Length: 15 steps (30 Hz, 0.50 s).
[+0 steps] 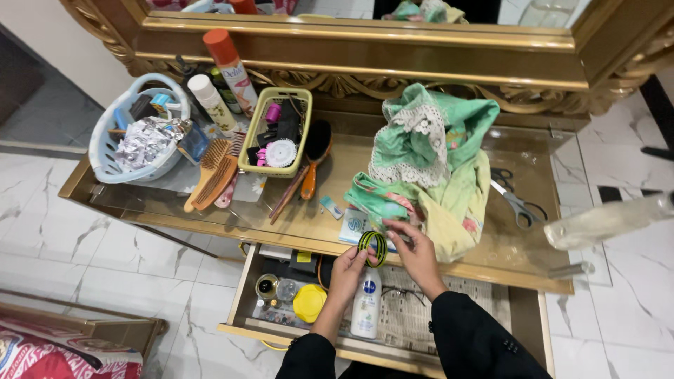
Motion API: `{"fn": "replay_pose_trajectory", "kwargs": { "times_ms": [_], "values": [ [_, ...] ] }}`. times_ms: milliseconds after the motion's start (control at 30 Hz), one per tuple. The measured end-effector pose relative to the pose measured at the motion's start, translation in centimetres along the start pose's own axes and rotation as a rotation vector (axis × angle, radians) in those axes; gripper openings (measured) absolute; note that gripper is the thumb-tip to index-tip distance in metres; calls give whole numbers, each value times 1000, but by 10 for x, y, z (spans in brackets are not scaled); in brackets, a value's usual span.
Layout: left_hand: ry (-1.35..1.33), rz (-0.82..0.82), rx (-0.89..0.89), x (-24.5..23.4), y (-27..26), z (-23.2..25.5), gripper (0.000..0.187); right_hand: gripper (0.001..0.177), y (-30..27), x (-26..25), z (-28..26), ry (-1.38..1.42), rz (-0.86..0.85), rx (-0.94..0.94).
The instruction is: The person organizes a cluttered dressing table by wiping a hairbrush with a cloth and placing it in a drawer, then arranging hair ties, clips, and other accessories into a plastic basket and drawer. The person also uses a spray bottle to mist the cloth during the process.
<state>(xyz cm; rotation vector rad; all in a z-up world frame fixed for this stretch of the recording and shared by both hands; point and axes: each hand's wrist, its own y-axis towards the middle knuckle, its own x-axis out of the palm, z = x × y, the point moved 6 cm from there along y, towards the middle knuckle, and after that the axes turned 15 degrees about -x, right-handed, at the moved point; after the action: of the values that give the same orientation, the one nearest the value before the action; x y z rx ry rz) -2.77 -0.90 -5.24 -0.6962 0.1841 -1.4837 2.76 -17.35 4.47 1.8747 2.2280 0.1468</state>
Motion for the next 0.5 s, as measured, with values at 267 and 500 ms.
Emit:
{"fn": "replay_pose_trajectory", "kwargs": {
  "times_ms": [267, 500],
  "values": [
    [-43, -200, -12, 1, -23, -41, 22, 37, -67, -2, 42, 126, -44, 113],
    [113, -153, -306, 4, -40, -95, 27, 33, -158, -12, 98, 140, 53, 465]
  ]
}}
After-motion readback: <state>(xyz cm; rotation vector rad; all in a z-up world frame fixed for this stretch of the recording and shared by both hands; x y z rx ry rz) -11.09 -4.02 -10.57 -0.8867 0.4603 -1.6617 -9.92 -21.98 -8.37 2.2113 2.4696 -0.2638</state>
